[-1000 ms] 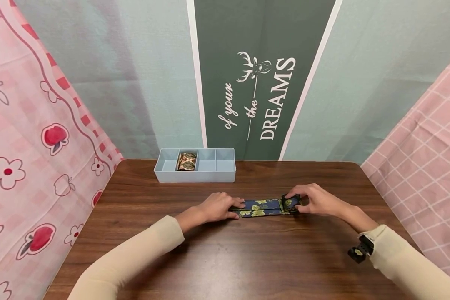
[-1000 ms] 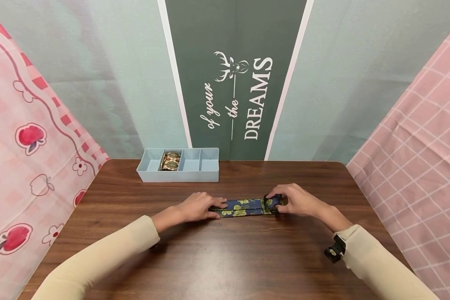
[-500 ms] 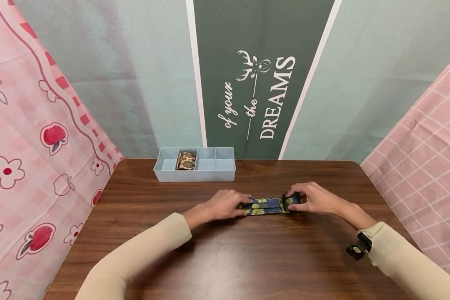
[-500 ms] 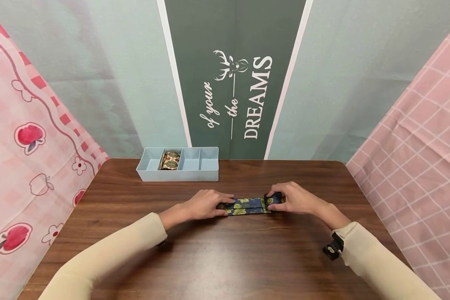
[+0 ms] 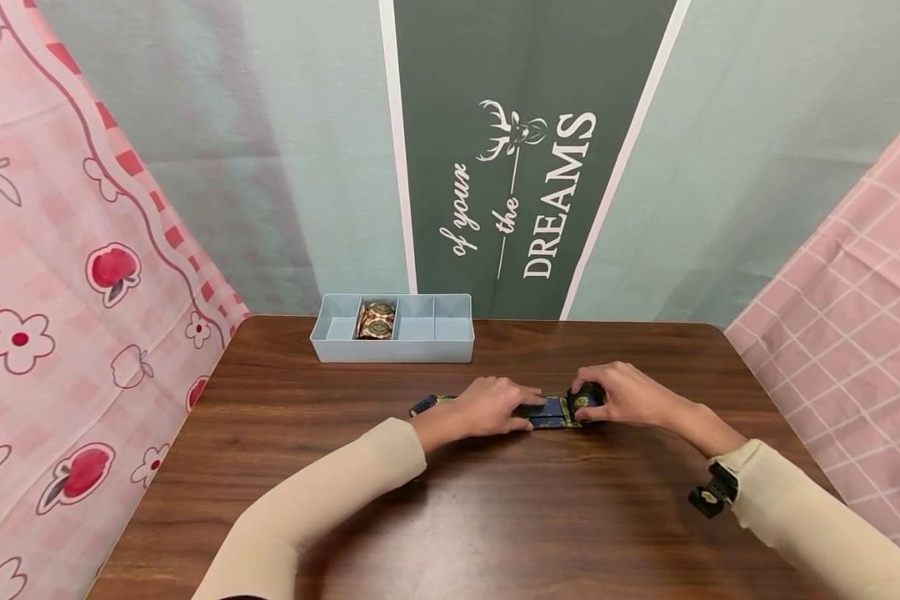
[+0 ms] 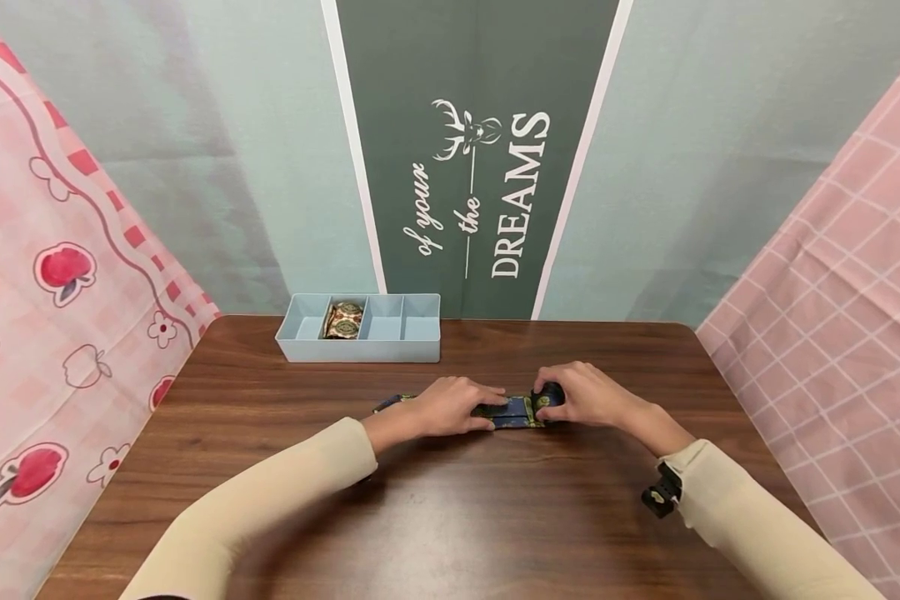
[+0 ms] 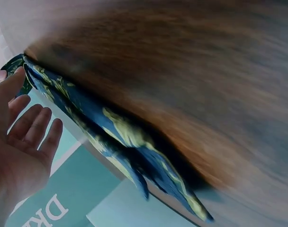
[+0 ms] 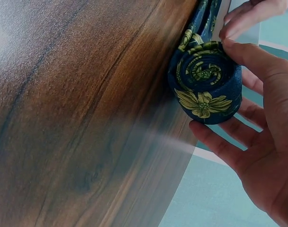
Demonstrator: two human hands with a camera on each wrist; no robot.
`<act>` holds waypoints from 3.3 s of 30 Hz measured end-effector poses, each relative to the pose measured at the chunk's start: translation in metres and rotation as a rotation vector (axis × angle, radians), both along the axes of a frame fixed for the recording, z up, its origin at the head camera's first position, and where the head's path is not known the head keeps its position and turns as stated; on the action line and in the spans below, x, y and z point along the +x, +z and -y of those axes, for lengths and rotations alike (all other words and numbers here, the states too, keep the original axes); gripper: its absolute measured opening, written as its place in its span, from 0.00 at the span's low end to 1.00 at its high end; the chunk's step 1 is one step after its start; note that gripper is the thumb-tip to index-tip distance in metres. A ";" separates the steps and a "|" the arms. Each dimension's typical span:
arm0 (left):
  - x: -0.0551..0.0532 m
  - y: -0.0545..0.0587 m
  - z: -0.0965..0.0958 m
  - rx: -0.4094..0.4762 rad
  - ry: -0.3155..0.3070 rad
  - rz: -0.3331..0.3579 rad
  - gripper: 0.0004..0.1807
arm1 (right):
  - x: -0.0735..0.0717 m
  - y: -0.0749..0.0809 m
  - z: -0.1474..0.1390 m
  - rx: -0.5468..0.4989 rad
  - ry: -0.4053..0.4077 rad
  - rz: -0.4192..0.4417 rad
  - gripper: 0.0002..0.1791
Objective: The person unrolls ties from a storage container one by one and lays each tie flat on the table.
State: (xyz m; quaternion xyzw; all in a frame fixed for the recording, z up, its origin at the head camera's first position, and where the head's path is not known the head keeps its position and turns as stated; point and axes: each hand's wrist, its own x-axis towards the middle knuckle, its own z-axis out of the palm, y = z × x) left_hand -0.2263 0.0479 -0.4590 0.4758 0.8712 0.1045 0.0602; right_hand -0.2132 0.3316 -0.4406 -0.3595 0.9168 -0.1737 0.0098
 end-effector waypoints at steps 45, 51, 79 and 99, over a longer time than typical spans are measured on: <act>0.008 -0.012 0.014 -0.012 0.020 0.066 0.21 | 0.006 0.002 -0.007 -0.009 0.094 0.061 0.18; 0.009 -0.011 0.019 -0.005 0.020 0.070 0.21 | 0.009 0.003 -0.008 -0.019 0.087 0.080 0.16; 0.011 -0.011 0.042 0.031 0.025 0.115 0.21 | 0.013 -0.001 -0.015 -0.023 0.054 0.078 0.19; 0.010 -0.010 0.053 0.034 0.005 0.095 0.20 | 0.011 0.001 -0.026 -0.142 0.043 0.296 0.19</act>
